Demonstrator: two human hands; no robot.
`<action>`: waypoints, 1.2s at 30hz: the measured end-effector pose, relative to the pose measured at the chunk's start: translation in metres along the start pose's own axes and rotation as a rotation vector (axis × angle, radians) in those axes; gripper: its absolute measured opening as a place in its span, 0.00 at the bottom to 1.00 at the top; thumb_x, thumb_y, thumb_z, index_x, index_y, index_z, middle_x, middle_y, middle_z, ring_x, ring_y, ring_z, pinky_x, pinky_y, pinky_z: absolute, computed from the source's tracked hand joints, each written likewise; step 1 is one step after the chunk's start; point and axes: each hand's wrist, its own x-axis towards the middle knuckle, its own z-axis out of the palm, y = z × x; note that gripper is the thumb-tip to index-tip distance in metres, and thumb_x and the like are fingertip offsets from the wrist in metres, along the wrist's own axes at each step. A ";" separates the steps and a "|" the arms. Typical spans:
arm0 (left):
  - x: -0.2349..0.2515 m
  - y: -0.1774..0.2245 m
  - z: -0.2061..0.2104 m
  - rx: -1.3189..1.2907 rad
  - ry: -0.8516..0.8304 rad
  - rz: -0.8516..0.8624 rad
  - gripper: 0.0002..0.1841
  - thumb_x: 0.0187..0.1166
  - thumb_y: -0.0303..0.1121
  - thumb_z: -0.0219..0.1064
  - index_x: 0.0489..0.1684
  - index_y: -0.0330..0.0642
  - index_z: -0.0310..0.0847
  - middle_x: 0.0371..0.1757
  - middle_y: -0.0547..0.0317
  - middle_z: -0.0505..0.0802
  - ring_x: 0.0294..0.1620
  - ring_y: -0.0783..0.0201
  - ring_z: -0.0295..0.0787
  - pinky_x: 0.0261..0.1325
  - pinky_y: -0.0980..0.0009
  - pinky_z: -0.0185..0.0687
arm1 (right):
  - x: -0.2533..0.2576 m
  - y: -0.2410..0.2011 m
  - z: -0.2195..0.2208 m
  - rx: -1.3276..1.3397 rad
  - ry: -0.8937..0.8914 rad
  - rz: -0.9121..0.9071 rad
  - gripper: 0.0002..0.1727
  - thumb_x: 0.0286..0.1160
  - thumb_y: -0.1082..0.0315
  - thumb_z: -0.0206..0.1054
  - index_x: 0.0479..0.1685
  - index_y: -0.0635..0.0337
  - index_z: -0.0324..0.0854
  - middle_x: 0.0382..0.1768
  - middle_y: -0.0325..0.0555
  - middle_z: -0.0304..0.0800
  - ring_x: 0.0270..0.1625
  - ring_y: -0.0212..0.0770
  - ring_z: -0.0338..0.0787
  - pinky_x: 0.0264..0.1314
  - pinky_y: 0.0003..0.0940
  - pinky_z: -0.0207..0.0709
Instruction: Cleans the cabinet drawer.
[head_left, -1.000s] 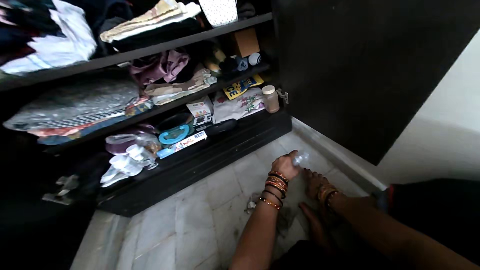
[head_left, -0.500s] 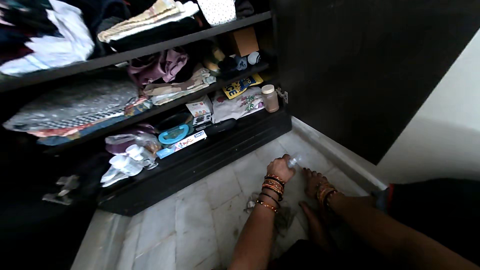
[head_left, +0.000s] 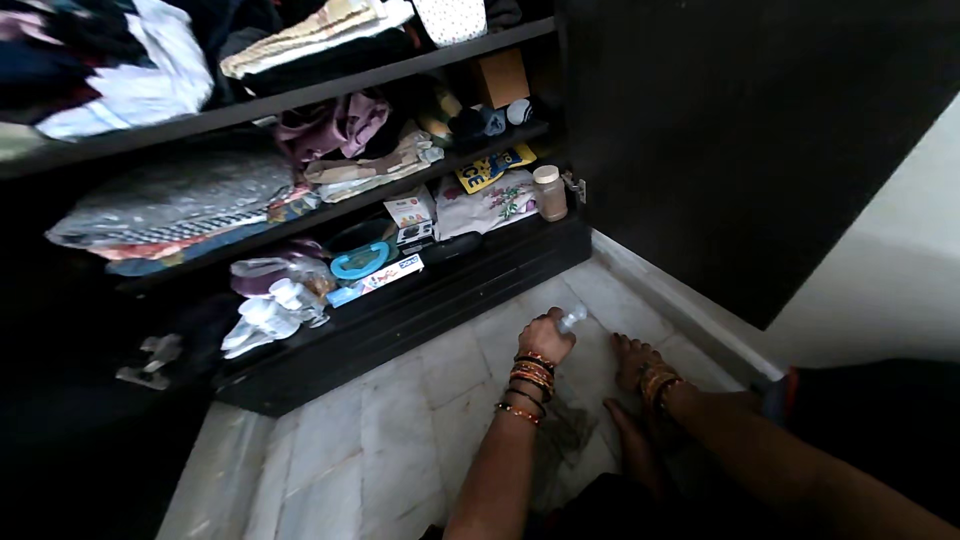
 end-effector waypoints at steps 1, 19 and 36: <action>0.000 -0.002 0.000 -0.008 -0.003 -0.001 0.31 0.75 0.43 0.72 0.82 0.55 0.75 0.65 0.43 0.91 0.65 0.40 0.88 0.66 0.36 0.80 | 0.006 0.003 0.003 -0.015 -0.005 -0.009 0.41 0.86 0.68 0.57 0.97 0.62 0.39 0.93 0.64 0.49 0.91 0.66 0.59 0.86 0.62 0.60; -0.061 -0.146 -0.063 0.074 0.133 -0.247 0.31 0.76 0.45 0.71 0.82 0.53 0.75 0.66 0.43 0.91 0.66 0.39 0.88 0.67 0.35 0.79 | 0.083 0.036 0.044 -0.015 0.150 -0.009 0.51 0.76 0.58 0.69 0.98 0.50 0.40 0.90 0.63 0.57 0.88 0.71 0.63 0.80 0.69 0.66; -0.147 -0.286 -0.081 -0.330 0.510 -0.585 0.32 0.75 0.40 0.76 0.82 0.54 0.75 0.58 0.38 0.93 0.63 0.34 0.88 0.68 0.31 0.75 | 0.079 0.029 0.049 -0.075 0.315 -0.064 0.40 0.80 0.60 0.66 0.93 0.57 0.56 0.86 0.67 0.64 0.88 0.69 0.63 0.81 0.71 0.62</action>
